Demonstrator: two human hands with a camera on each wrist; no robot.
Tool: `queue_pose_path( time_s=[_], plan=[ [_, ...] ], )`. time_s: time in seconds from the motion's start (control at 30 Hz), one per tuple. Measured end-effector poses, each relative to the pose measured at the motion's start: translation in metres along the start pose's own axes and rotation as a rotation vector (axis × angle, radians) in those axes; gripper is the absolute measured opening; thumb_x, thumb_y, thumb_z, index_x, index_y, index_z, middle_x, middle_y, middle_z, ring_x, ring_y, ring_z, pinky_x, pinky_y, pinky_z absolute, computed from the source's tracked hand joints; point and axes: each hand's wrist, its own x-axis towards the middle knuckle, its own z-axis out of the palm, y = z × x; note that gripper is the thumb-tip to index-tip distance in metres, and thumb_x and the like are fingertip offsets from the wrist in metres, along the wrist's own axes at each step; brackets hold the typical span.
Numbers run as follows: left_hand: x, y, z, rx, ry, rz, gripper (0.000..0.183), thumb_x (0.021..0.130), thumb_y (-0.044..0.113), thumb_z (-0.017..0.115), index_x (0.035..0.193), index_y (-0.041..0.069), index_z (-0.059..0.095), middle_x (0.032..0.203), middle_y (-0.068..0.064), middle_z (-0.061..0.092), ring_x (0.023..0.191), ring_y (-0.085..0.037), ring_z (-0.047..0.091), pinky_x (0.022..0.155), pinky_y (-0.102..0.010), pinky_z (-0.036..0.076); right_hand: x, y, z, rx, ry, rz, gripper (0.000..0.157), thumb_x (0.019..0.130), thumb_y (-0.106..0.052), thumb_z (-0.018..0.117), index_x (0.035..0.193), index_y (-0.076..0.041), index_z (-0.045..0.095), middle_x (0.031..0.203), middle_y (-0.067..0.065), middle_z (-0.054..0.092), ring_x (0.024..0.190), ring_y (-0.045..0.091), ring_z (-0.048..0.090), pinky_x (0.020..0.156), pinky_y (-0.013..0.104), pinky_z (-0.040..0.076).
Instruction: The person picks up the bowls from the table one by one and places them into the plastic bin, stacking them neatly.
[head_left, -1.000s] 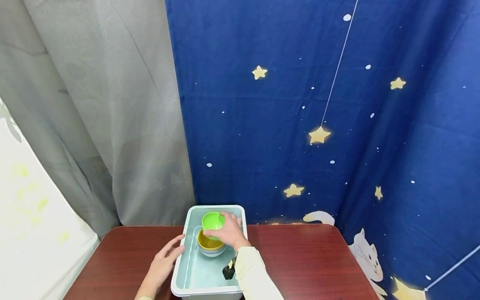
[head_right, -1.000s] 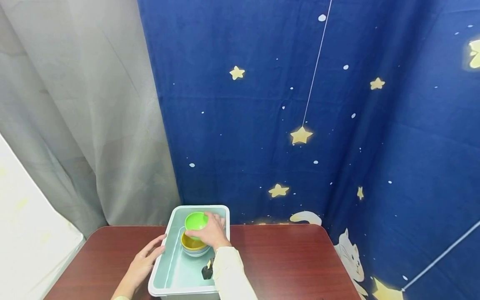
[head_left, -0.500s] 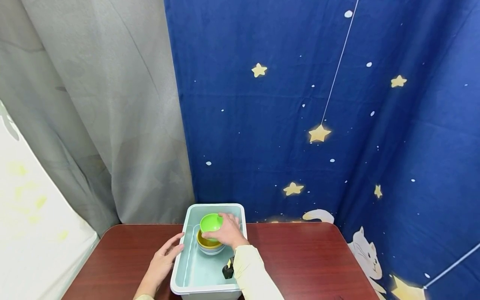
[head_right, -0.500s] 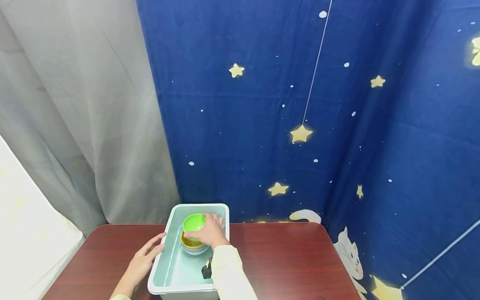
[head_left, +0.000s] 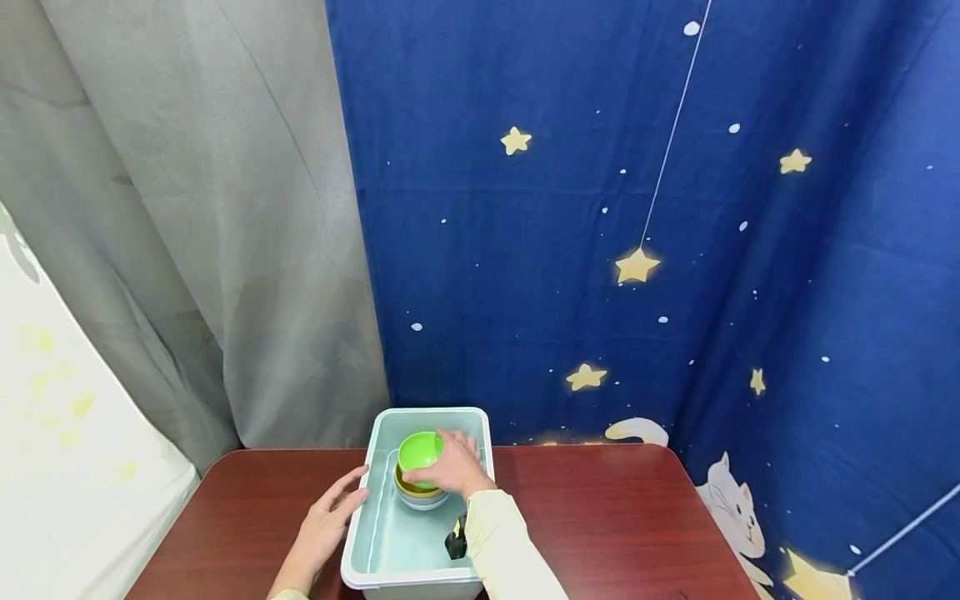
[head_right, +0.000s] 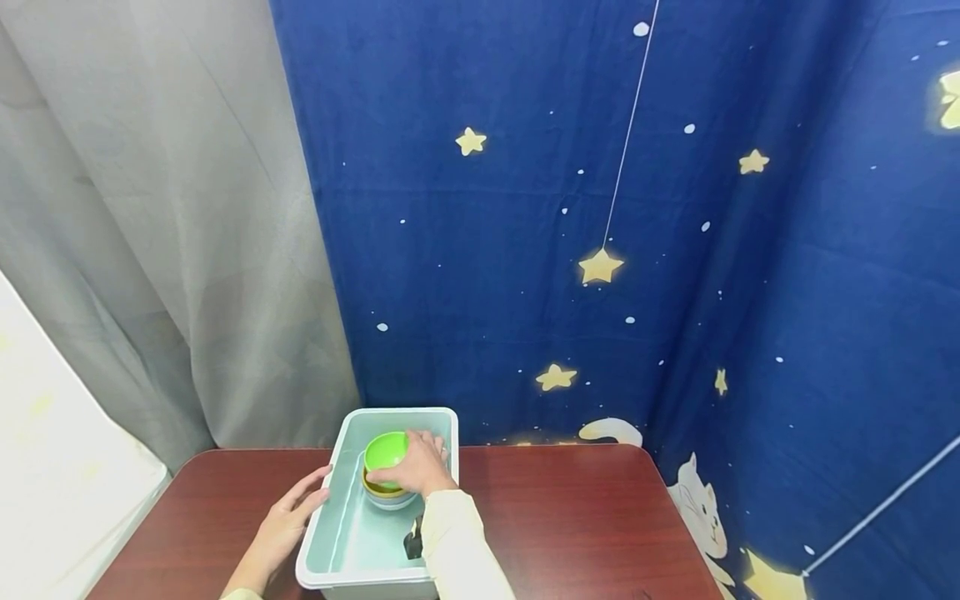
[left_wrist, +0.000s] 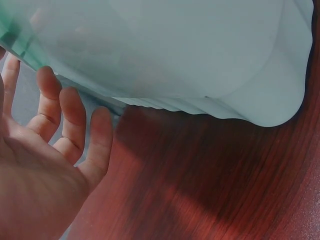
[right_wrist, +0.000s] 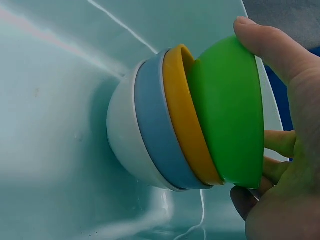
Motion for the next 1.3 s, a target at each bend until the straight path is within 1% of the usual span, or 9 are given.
queue_pose_path(
  time_s=[0.17, 0.33, 0.53, 0.73, 0.77, 0.93, 1.1, 1.3],
  plan=[
    [0.0004, -0.002, 0.0005, -0.003, -0.003, 0.0, 0.055, 0.096, 0.044, 0.069, 0.146, 0.027, 0.056, 0.115, -0.012, 0.069, 0.096, -0.011, 0.065, 0.078, -0.027, 0.056, 0.0001, 0.0006, 0.0008, -0.005, -0.01, -0.008, 0.107, 0.066, -0.06, 0.089, 0.148, -0.006, 0.049, 0.141, 0.015, 0.055, 0.121, 0.032, 0.046, 0.105, 0.056, 0.04],
    [0.0015, -0.0026, 0.0005, -0.003, -0.003, 0.006, 0.056, 0.094, 0.047, 0.07, 0.146, 0.028, 0.056, 0.119, -0.012, 0.069, 0.098, -0.01, 0.065, 0.08, -0.026, 0.055, 0.0009, 0.0, 0.0007, -0.004, -0.002, -0.024, 0.105, 0.066, -0.057, 0.09, 0.148, -0.004, 0.049, 0.142, 0.017, 0.055, 0.125, 0.035, 0.047, 0.107, 0.057, 0.04],
    [-0.0004, -0.0026, 0.0004, -0.006, -0.001, 0.003, 0.056, 0.094, 0.047, 0.07, 0.145, 0.028, 0.056, 0.117, -0.011, 0.069, 0.098, -0.01, 0.065, 0.079, -0.027, 0.055, -0.0005, -0.0001, 0.0019, -0.036, -0.011, -0.042, 0.103, 0.068, -0.056, 0.089, 0.147, -0.004, 0.049, 0.142, 0.014, 0.057, 0.127, 0.035, 0.049, 0.108, 0.054, 0.042],
    [-0.0028, -0.0029, 0.0019, -0.034, 0.001, 0.011, 0.056, 0.094, 0.045, 0.071, 0.145, 0.026, 0.057, 0.113, -0.011, 0.068, 0.095, -0.009, 0.065, 0.078, -0.027, 0.056, -0.0019, -0.0001, 0.0025, -0.054, -0.006, -0.051, 0.101, 0.068, -0.054, 0.09, 0.146, -0.004, 0.05, 0.139, 0.014, 0.059, 0.125, 0.033, 0.05, 0.106, 0.053, 0.043],
    [-0.0032, -0.003, 0.0021, -0.031, 0.001, 0.019, 0.056, 0.094, 0.044, 0.071, 0.145, 0.025, 0.057, 0.113, -0.011, 0.068, 0.094, -0.008, 0.064, 0.078, -0.027, 0.056, -0.0017, 0.0001, 0.0028, -0.062, -0.004, -0.053, 0.101, 0.067, -0.054, 0.09, 0.145, -0.004, 0.051, 0.139, 0.013, 0.059, 0.125, 0.033, 0.05, 0.106, 0.053, 0.043],
    [-0.002, -0.0025, 0.0018, -0.042, 0.007, 0.02, 0.054, 0.095, 0.041, 0.071, 0.145, 0.024, 0.057, 0.114, -0.011, 0.069, 0.094, -0.007, 0.065, 0.078, -0.026, 0.056, 0.0002, 0.0004, 0.0054, -0.108, -0.009, -0.068, 0.1, 0.065, -0.052, 0.092, 0.144, -0.004, 0.052, 0.137, 0.013, 0.06, 0.122, 0.032, 0.052, 0.104, 0.051, 0.044],
    [-0.0006, -0.0009, 0.0012, -0.033, 0.006, 0.011, 0.056, 0.094, 0.045, 0.071, 0.145, 0.027, 0.057, 0.116, -0.01, 0.069, 0.096, -0.008, 0.065, 0.079, -0.026, 0.056, 0.0015, 0.0002, 0.008, -0.126, -0.024, -0.069, 0.098, 0.066, -0.049, 0.093, 0.142, -0.003, 0.052, 0.136, 0.013, 0.06, 0.119, 0.03, 0.052, 0.101, 0.05, 0.044],
    [-0.0001, -0.0008, 0.0012, -0.027, 0.006, 0.023, 0.056, 0.094, 0.045, 0.071, 0.145, 0.024, 0.058, 0.117, -0.011, 0.07, 0.095, -0.007, 0.066, 0.078, -0.027, 0.056, 0.0028, -0.0006, 0.0097, -0.15, -0.046, -0.081, 0.095, 0.068, -0.048, 0.091, 0.141, -0.003, 0.052, 0.138, 0.012, 0.058, 0.121, 0.03, 0.052, 0.102, 0.048, 0.045]
  ],
)
